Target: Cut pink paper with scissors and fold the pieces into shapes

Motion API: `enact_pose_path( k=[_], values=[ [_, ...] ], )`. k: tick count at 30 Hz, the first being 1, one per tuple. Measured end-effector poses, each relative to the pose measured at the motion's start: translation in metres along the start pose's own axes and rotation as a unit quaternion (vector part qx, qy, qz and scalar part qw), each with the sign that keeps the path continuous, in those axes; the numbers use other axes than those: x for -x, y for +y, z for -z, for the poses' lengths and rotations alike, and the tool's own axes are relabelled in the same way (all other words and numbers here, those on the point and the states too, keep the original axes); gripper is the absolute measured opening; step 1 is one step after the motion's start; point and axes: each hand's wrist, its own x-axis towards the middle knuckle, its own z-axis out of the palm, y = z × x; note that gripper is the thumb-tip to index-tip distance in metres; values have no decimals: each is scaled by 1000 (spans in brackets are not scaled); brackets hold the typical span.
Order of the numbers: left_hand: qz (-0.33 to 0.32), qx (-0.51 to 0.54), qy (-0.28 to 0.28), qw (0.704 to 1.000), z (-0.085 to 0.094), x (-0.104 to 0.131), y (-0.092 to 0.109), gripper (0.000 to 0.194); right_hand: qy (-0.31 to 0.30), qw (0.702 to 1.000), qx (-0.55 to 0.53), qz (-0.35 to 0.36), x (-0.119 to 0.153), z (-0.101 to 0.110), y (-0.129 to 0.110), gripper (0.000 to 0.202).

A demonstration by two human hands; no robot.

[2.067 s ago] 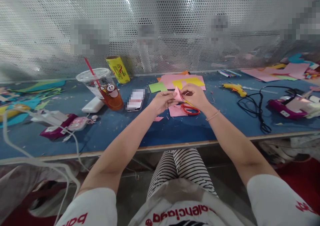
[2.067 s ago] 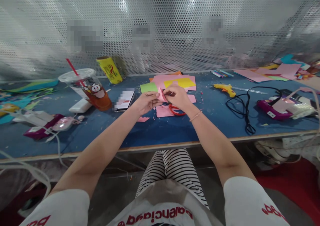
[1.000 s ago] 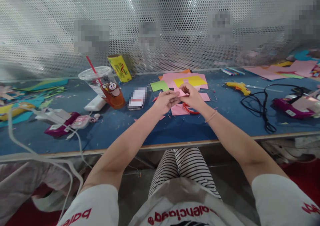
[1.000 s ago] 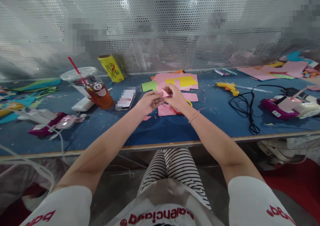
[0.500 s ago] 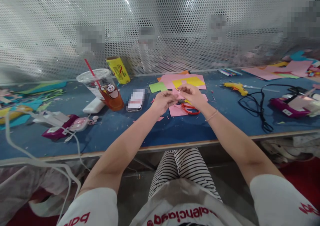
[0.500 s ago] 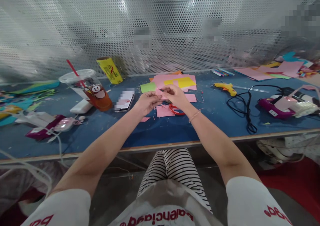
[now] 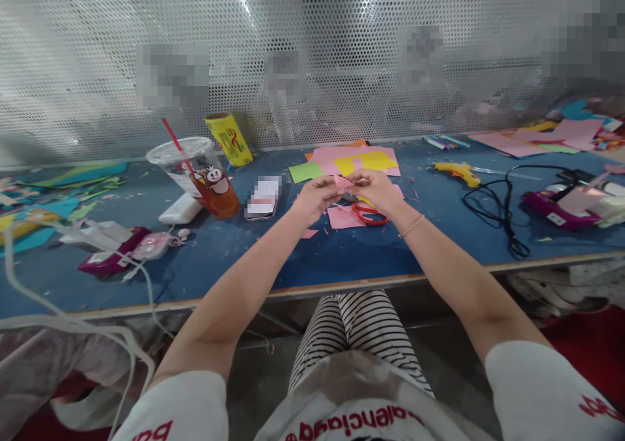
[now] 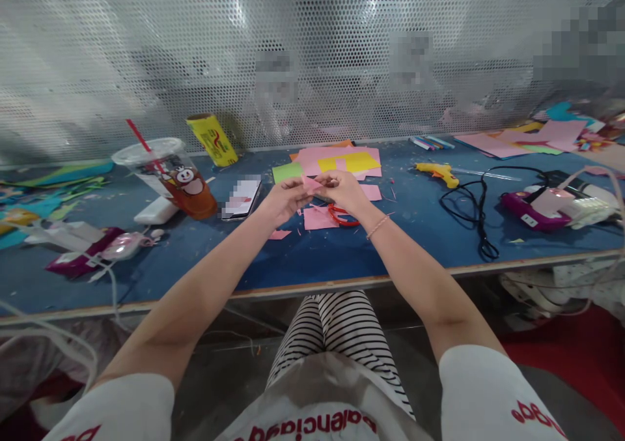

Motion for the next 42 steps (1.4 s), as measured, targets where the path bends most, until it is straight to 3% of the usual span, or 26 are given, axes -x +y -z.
enact_pose_path(
  k=[6,15,18,24,32,42],
  values=[
    [-63,-51,18,997,0,0,-1,24,3,1000,0,-4,1,-1,-7,25],
    [-74,-49,41,995,1,-2,-1,31,1,1000,-19,-22,2,-2,-9,26],
    [-123,-64,75,987,0,-2,0,31,11,1000,-12,-19,2,-4,-8,26],
    [-242,-179,133,944,-5,6,2,20,29,997,46,47,4,-8,-10,24],
    [-225,-157,146,951,-7,7,1,14,29,994,79,66,5,-8,-9,24],
    [-158,18,102,982,-8,1,-3,17,28,996,52,67,2,-7,-4,26]
  ],
)
